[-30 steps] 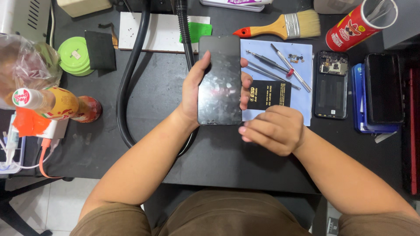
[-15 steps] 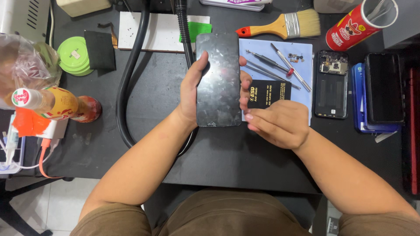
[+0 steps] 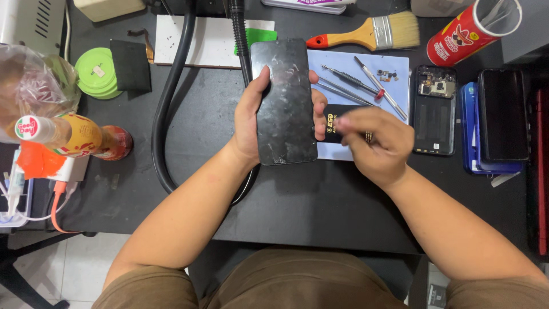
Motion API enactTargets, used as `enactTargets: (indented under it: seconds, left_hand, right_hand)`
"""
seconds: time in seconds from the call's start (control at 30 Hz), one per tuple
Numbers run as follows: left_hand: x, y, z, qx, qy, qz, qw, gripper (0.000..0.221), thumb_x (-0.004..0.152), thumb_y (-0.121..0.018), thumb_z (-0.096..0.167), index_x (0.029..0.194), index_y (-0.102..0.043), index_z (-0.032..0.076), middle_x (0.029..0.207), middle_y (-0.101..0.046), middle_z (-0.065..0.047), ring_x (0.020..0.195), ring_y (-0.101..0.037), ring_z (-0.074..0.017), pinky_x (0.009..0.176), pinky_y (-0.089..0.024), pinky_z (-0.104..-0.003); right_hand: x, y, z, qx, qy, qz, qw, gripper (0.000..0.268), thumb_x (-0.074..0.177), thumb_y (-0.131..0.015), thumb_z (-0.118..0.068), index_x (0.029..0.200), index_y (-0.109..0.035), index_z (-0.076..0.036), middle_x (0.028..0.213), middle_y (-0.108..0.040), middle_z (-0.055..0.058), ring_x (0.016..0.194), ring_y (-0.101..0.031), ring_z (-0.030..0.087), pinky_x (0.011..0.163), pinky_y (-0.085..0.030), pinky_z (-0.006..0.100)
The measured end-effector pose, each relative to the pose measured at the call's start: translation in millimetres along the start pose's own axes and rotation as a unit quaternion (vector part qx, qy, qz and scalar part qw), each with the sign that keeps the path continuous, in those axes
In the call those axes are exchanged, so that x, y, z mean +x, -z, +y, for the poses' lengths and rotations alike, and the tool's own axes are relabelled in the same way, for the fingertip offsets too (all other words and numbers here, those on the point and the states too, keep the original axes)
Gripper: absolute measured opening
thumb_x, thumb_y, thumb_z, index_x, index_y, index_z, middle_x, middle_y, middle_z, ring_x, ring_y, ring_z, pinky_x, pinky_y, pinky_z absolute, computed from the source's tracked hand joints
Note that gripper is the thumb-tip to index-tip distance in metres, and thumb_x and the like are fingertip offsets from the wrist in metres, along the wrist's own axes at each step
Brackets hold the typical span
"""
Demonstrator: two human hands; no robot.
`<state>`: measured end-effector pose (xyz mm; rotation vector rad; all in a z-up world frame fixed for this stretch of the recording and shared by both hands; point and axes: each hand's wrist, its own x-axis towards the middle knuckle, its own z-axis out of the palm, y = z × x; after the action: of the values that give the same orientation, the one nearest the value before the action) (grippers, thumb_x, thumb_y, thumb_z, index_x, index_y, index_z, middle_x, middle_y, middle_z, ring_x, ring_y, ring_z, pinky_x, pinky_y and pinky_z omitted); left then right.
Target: The person disassembles a smartphone, removes the battery and internal components, then reassembles the device using a screwdriver and tweezers. They place the reassembled phone into a black protective case.
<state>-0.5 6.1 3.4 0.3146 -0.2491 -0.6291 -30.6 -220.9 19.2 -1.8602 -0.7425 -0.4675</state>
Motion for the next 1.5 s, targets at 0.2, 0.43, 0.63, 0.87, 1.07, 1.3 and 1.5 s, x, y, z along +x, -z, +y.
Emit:
enactTargets:
  seconds: [0.2, 0.43, 0.63, 0.87, 1.07, 1.3, 1.5]
  left_hand:
    - [1, 0, -1, 0.007, -0.005, -0.005, 1.000, 0.067, 0.110, -0.032, 0.060, 0.140, -0.047, 0.002, 0.108, -0.064, -0.021, 0.091, -0.068, -0.0343, 0.088, -0.056, -0.045]
    - [1, 0, -1, 0.014, -0.016, -0.013, 1.000, 0.066, 0.112, -0.030, 0.058, 0.139, -0.049, 0.001, 0.107, -0.064, -0.021, 0.090, -0.068, -0.0341, 0.086, -0.056, -0.046]
    - [1, 1, 0, 0.021, -0.023, -0.005, 1.000, 0.063, 0.112, -0.031, 0.057, 0.138, -0.050, 0.002, 0.106, -0.064, -0.020, 0.088, -0.067, -0.0332, 0.084, -0.054, -0.044]
    - [1, -3, 1, 0.043, -0.016, 0.005, 0.999, 0.061, 0.112, -0.032, 0.054, 0.137, -0.050, 0.002, 0.109, -0.064, -0.020, 0.088, -0.066, -0.0331, 0.087, -0.053, -0.045]
    - [1, -5, 0, 0.075, -0.023, 0.025, 0.997, 0.060, 0.111, -0.033, 0.054, 0.137, -0.047, 0.002, 0.110, -0.063, -0.020, 0.088, -0.066, -0.0329, 0.086, -0.053, -0.045]
    - [-1, -12, 1, 0.094, -0.008, 0.025, 0.995, 0.066, 0.108, -0.034, 0.059, 0.137, -0.047, 0.001, 0.107, -0.063, -0.020, 0.082, -0.064, -0.0303, 0.081, -0.052, -0.045]
    - [2, 2, -1, 0.021, -0.025, -0.006, 0.999, 0.077, 0.104, -0.033, 0.065, 0.142, -0.049, -0.001, 0.107, -0.060, -0.014, 0.083, -0.057, -0.0206, 0.078, -0.048, -0.038]
  right_hand:
    - [-2, 0, 4, 0.030, -0.052, 0.028, 0.998, 0.016, 0.100, -0.071, 0.010, 0.115, -0.070, 0.005, 0.104, -0.074, 0.016, 0.089, -0.075, 0.018, 0.075, -0.060, 0.025]
    - [-4, 0, 18, 0.087, -0.154, 0.080, 0.981, 0.015, 0.113, -0.063, -0.003, 0.125, -0.069, 0.005, 0.099, -0.072, 0.012, 0.085, -0.074, 0.016, 0.077, -0.061, 0.027]
    - [-15, 4, 38, 0.110, -0.184, 0.125, 0.969, 0.024, 0.112, -0.061, -0.016, 0.100, -0.059, 0.004, 0.076, -0.061, 0.007, 0.059, -0.060, 0.013, 0.056, -0.052, 0.028]
    - [-12, 6, 42, 0.107, -0.148, 0.094, 0.979, 0.048, 0.125, -0.042, -0.024, 0.083, -0.050, -0.001, 0.070, -0.054, 0.003, 0.059, -0.058, 0.012, 0.062, -0.052, 0.027]
    - [8, 1, 11, 0.077, -0.146, 0.041, 0.985, 0.023, 0.110, -0.055, -0.012, 0.102, -0.064, 0.007, 0.088, -0.066, 0.009, 0.075, -0.069, 0.015, 0.066, -0.057, 0.027]
    - [3, 4, 11, 0.060, -0.147, 0.069, 0.985, 0.023, 0.105, -0.055, -0.011, 0.098, -0.064, 0.009, 0.082, -0.065, 0.008, 0.070, -0.068, 0.012, 0.059, -0.053, 0.024]
    - [-14, 5, 39, 0.082, -0.111, 0.056, 0.989, 0.052, 0.122, -0.043, -0.027, 0.076, -0.046, -0.004, 0.059, -0.049, 0.003, 0.049, -0.050, 0.012, 0.050, -0.041, 0.022]
